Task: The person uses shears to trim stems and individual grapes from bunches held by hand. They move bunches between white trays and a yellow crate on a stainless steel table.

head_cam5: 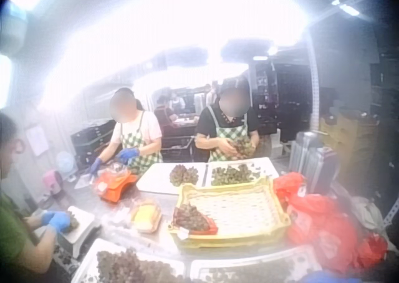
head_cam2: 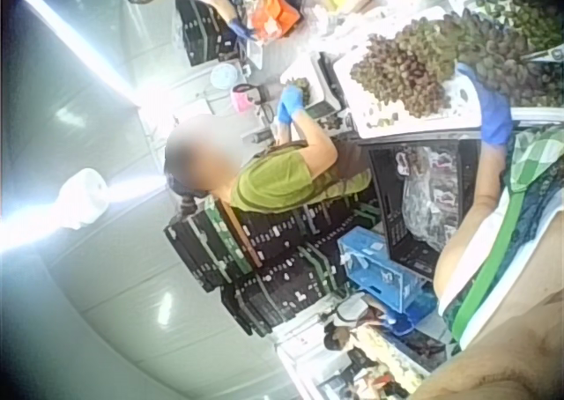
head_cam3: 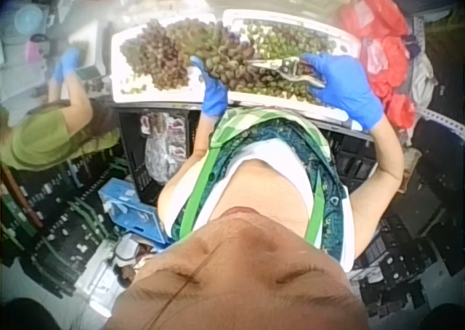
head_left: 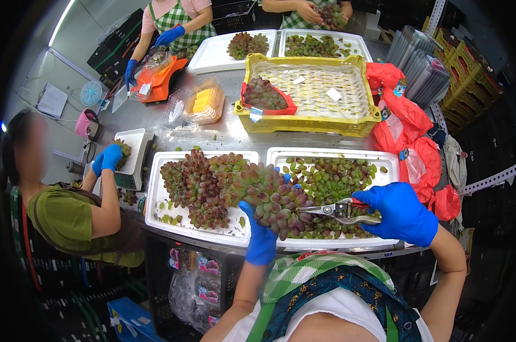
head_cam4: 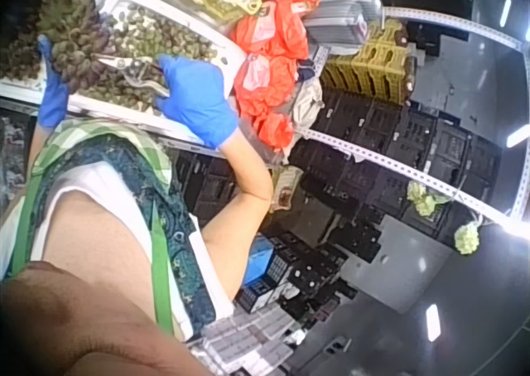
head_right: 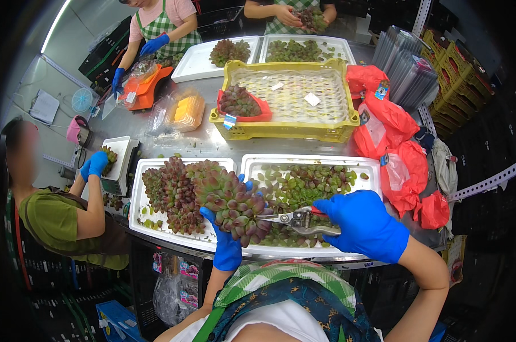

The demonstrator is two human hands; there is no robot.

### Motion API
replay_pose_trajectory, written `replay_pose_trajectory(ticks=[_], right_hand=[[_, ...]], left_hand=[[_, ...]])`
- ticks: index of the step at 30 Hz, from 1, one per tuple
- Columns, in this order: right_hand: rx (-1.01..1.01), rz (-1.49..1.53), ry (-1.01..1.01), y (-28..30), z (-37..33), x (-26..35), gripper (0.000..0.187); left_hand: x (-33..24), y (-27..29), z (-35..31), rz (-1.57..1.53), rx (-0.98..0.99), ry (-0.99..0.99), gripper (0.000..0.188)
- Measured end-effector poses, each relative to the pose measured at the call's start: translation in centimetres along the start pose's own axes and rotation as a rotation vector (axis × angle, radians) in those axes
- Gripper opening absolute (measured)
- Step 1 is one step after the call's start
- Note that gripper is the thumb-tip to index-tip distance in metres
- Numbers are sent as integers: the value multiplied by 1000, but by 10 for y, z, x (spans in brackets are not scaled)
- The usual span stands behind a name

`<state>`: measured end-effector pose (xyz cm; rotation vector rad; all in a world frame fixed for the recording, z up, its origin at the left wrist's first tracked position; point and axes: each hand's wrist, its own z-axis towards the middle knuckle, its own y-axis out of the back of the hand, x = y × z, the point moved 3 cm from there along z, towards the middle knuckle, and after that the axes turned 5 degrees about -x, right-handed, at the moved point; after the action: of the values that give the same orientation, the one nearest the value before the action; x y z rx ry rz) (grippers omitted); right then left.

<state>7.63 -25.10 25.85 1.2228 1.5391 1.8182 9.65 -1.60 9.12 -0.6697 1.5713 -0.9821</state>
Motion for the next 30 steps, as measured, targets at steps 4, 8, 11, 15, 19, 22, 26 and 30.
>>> replay_pose_trajectory(ticks=[4,8,11,15,19,22,26,30], right_hand=[[-1,-45,1,0,2,2,48],[13,-23,15,1,4,3,47],[15,-46,10,0,5,2,46],[-32,-15,-4,-6,3,-4,45],[-70,62,-30,-12,-3,-6,44],[-36,83,-34,-9,-3,-4,45],[20,91,-42,-7,-1,-6,48],[81,61,-62,-3,2,-4,48]], left_hand=[[0,-1,0,-25,-4,9,103],[-1,-3,0,-30,-6,7,104],[-1,-3,-1,-37,-11,9,104],[1,0,0,-54,-10,5,104],[0,-1,0,-63,-4,9,104],[1,-2,1,-72,4,16,104],[2,-5,1,-85,13,34,105],[2,-5,-1,-100,17,49,105]])
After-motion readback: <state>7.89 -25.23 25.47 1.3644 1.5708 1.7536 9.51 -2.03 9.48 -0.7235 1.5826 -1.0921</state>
